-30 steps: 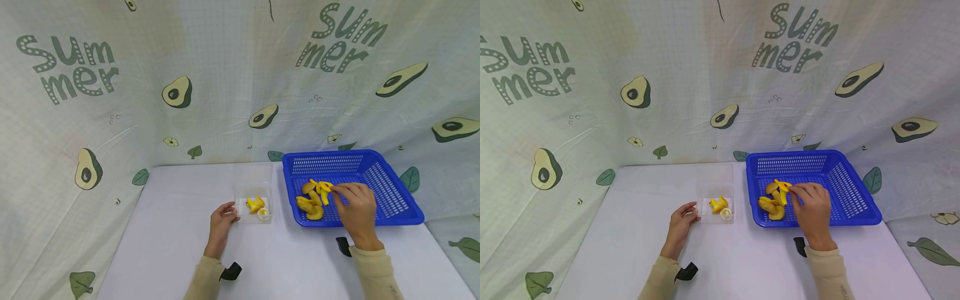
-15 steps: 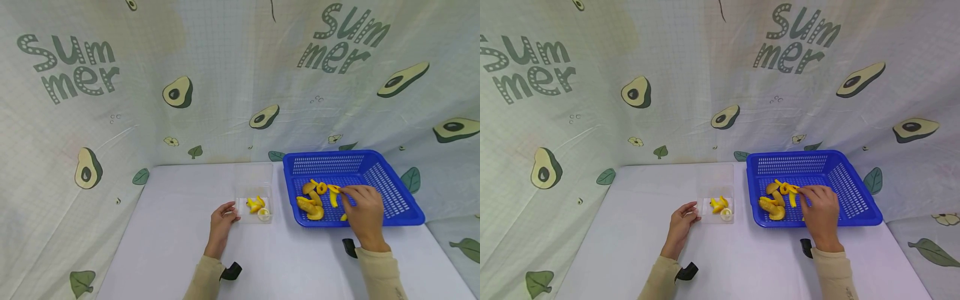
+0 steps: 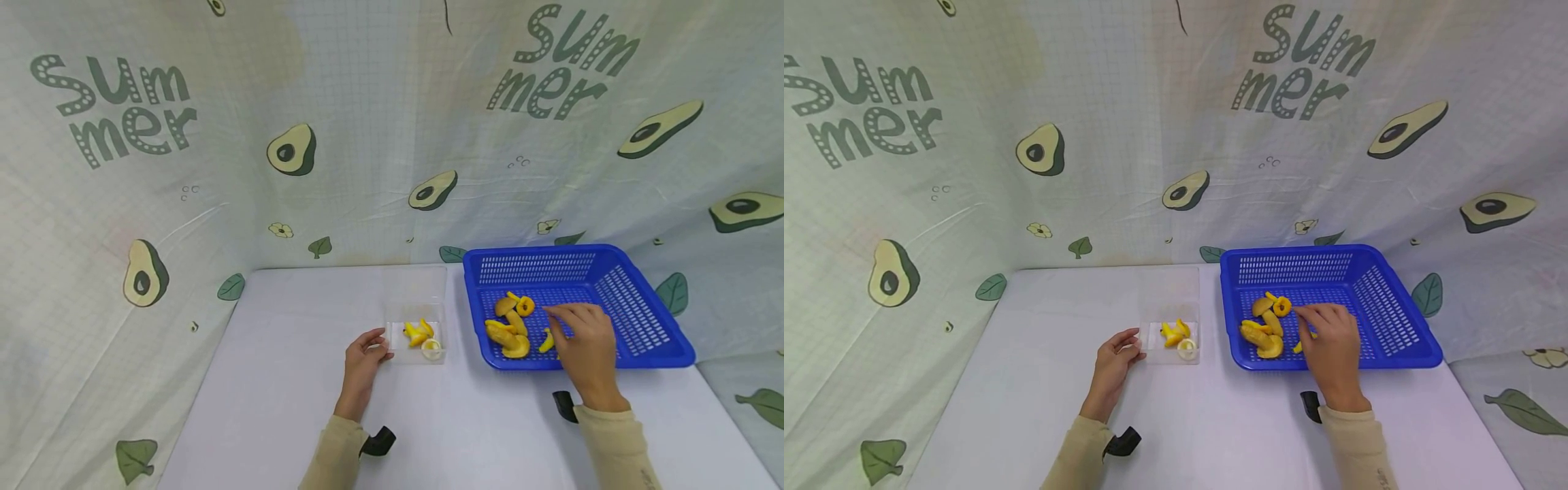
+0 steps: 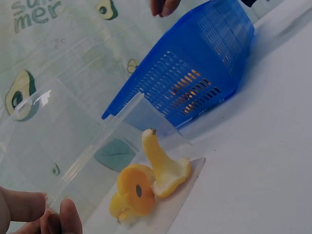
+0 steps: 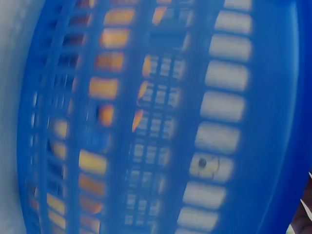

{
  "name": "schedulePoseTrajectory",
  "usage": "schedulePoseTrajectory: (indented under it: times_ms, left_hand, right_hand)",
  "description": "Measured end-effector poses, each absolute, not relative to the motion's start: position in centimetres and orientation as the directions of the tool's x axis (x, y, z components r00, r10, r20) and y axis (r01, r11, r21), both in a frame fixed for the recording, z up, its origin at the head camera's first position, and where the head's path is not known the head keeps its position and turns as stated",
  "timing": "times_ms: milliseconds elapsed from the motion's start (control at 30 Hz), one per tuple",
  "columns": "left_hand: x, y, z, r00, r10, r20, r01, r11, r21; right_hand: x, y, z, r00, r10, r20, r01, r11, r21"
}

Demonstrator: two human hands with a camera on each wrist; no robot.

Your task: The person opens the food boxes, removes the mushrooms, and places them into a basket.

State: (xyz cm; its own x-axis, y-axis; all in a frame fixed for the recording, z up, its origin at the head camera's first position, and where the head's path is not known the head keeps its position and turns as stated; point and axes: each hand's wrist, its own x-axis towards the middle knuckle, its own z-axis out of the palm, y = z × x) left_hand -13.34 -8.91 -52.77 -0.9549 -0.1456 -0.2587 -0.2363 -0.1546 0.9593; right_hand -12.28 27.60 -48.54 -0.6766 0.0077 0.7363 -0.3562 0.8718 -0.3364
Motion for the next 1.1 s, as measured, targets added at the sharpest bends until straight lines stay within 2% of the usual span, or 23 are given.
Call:
schedulePoseTrajectory:
  times_ms: [233,467,700,1100]
  left_hand:
    - [-13.4,-9.0,-53.0,-0.957,-0.146,-0.253,-0.231,-0.151,0.961]
    - [-13.2,-8.9,-52.9,-0.955,-0.146,-0.256,-0.232,-0.163,0.959]
    - [-13.0,-9.0,-52.9,-0.955,-0.141,-0.259,-0.236,-0.163,0.958]
    - [-12.9,-9.0,-52.7,-0.959,-0.138,-0.249,-0.224,-0.171,0.959]
  right_hand:
    - [-12.4,23.8,-48.7,-0.657,-0.123,0.744,-0.501,0.809,-0.308]
    - [-12.7,20.3,-48.9,-0.66,-0.234,0.714,-0.588,0.752,-0.298]
    - [-13.1,17.8,-48.6,-0.661,-0.319,0.679,-0.635,0.72,-0.28]
    - [-13.9,14.8,-48.7,-0.629,-0.459,0.627,-0.713,0.662,-0.232]
